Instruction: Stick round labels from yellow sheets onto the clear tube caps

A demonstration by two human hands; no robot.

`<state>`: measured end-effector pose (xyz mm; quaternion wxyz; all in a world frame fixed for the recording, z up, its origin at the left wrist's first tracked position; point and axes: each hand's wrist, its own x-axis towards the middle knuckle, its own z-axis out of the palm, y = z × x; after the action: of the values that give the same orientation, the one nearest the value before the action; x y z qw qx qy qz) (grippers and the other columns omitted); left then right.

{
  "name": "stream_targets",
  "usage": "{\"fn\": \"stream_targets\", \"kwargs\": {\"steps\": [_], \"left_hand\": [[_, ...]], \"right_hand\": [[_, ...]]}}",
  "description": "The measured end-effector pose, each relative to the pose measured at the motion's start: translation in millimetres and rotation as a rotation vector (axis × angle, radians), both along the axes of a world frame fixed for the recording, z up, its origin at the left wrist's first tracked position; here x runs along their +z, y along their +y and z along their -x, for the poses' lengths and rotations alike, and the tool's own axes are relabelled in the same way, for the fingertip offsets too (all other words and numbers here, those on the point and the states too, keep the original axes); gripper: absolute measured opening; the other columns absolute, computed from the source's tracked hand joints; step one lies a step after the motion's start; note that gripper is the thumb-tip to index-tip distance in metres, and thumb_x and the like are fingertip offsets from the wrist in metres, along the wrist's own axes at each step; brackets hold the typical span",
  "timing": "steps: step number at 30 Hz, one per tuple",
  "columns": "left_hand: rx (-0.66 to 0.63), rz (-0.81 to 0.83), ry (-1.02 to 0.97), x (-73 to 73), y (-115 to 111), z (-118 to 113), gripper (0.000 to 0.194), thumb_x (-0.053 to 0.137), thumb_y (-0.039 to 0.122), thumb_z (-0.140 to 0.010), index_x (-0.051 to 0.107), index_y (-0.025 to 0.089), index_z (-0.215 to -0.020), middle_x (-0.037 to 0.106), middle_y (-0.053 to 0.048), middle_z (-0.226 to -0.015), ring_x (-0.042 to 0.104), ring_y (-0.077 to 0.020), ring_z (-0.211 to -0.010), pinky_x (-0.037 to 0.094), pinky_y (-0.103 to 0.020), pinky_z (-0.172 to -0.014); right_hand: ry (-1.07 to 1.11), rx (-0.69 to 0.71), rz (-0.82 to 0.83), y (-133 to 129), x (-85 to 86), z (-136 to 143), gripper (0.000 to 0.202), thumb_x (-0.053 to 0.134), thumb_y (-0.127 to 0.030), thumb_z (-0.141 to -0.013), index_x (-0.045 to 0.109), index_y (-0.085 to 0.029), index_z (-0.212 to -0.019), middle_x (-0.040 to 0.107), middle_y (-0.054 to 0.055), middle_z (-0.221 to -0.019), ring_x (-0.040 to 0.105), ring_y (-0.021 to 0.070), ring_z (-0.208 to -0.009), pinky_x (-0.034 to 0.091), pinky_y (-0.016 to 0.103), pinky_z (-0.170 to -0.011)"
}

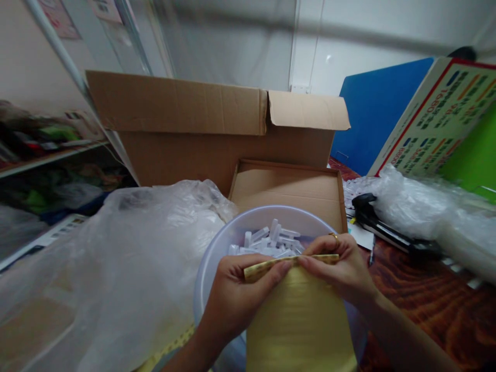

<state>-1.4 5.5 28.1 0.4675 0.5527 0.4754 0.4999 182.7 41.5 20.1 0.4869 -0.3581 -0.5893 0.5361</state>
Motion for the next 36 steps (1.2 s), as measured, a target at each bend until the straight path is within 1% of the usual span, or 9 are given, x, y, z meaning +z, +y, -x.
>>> {"fn": "stream_targets", "kwargs": {"steps": [2, 5, 12, 16, 22, 25, 28, 32, 36], "left_hand": [[-0.013, 0.032, -0.095, 2.3, 2.4, 3.0, 0.01, 0.078, 0.03, -0.071, 0.08, 0.021, -0.075, 0.075, -0.002, -0.07, 0.062, -0.0102, -0.058, 0.046, -0.013, -0.051], [-0.046, 0.071, -0.207, 7.1, 3.8, 7.6, 0.011, 0.08, 0.027, -0.07, 0.081, 0.024, -0.08, 0.076, -0.002, -0.071, 0.065, -0.0099, -0.058, 0.049, -0.012, -0.052], [-0.048, 0.062, -0.178, 11.8, 1.7, 11.1, 0.006, 0.079, 0.026, -0.07, 0.081, 0.022, -0.074, 0.075, -0.001, -0.067, 0.061, -0.0067, -0.052, 0.044, -0.008, -0.049], [-0.063, 0.098, -0.146, 9.6, 1.1, 12.7, 0.013, 0.078, 0.032, -0.071, 0.081, 0.02, -0.073, 0.075, -0.003, -0.069, 0.059, -0.0087, -0.053, 0.043, -0.012, -0.048], [-0.045, 0.127, -0.068, 6.7, 0.5, 11.3, 0.039, 0.071, 0.047, -0.075, 0.074, 0.012, -0.059, 0.068, -0.005, -0.055, 0.051, -0.0088, -0.046, 0.035, -0.016, -0.041], [-0.065, 0.155, -0.175, 9.2, 2.0, 10.4, 0.024, 0.079, 0.038, -0.068, 0.079, 0.015, -0.073, 0.074, -0.005, -0.067, 0.061, -0.0108, -0.055, 0.045, -0.016, -0.049], [-0.065, 0.172, -0.272, 13.1, 2.3, 11.7, 0.021, 0.083, 0.029, -0.064, 0.08, 0.019, -0.082, 0.076, -0.004, -0.073, 0.067, -0.0112, -0.063, 0.051, -0.015, -0.059], [-0.031, 0.157, -0.208, 15.1, 0.7, 14.0, 0.014, 0.081, 0.029, -0.067, 0.08, 0.018, -0.074, 0.075, -0.005, -0.069, 0.063, -0.0085, -0.055, 0.047, -0.012, -0.052], [-0.033, 0.135, -0.196, 15.0, -1.2, 13.2, 0.015, 0.078, 0.032, -0.071, 0.081, 0.019, -0.077, 0.075, -0.004, -0.067, 0.062, -0.0088, -0.053, 0.047, -0.012, -0.05]], "right_hand": [[0.001, -0.066, -0.012, 1.9, 0.0, -0.8, 0.015, 0.081, -0.028, -0.062, 0.074, -0.016, -0.057, 0.06, 0.002, -0.048, 0.044, 0.0047, -0.039, 0.032, 0.012, -0.037], [0.001, -0.095, -0.019, 5.9, -1.1, -2.1, 0.017, 0.082, -0.03, -0.061, 0.074, -0.016, -0.056, 0.06, 0.002, -0.047, 0.045, 0.0052, -0.039, 0.033, 0.013, -0.037], [0.059, -0.066, 0.105, 5.9, -0.2, -2.7, 0.021, 0.085, -0.034, -0.056, 0.073, -0.017, -0.053, 0.059, 0.002, -0.046, 0.044, 0.0042, -0.039, 0.032, 0.011, -0.037], [0.089, -0.063, 0.177, 5.6, 0.4, -1.9, 0.026, 0.088, -0.038, -0.051, 0.072, -0.017, -0.052, 0.06, 0.002, -0.047, 0.046, 0.0052, -0.039, 0.035, 0.013, -0.037], [0.11, -0.069, 0.202, 7.9, -1.7, -1.4, 0.029, 0.09, -0.039, -0.05, 0.072, -0.017, -0.053, 0.061, 0.002, -0.049, 0.049, 0.0054, -0.04, 0.037, 0.012, -0.039], [0.11, -0.062, 0.201, 8.7, -1.9, -2.4, 0.029, 0.09, -0.038, -0.05, 0.071, -0.016, -0.053, 0.059, 0.001, -0.047, 0.047, 0.0045, -0.039, 0.035, 0.012, -0.037], [0.085, -0.064, 0.21, 9.2, -1.3, -4.1, 0.03, 0.09, -0.039, -0.049, 0.07, -0.016, -0.051, 0.058, 0.001, -0.046, 0.046, 0.0046, -0.038, 0.035, 0.012, -0.037], [0.061, -0.082, 0.199, 9.1, -0.7, -5.7, 0.03, 0.089, -0.04, -0.049, 0.071, -0.016, -0.051, 0.059, 0.002, -0.047, 0.047, 0.0051, -0.039, 0.036, 0.013, -0.038], [0.057, -0.074, 0.195, 9.6, -1.4, -5.9, 0.029, 0.089, -0.039, -0.05, 0.071, -0.016, -0.052, 0.061, 0.002, -0.048, 0.048, 0.0059, -0.04, 0.036, 0.014, -0.039]]}}
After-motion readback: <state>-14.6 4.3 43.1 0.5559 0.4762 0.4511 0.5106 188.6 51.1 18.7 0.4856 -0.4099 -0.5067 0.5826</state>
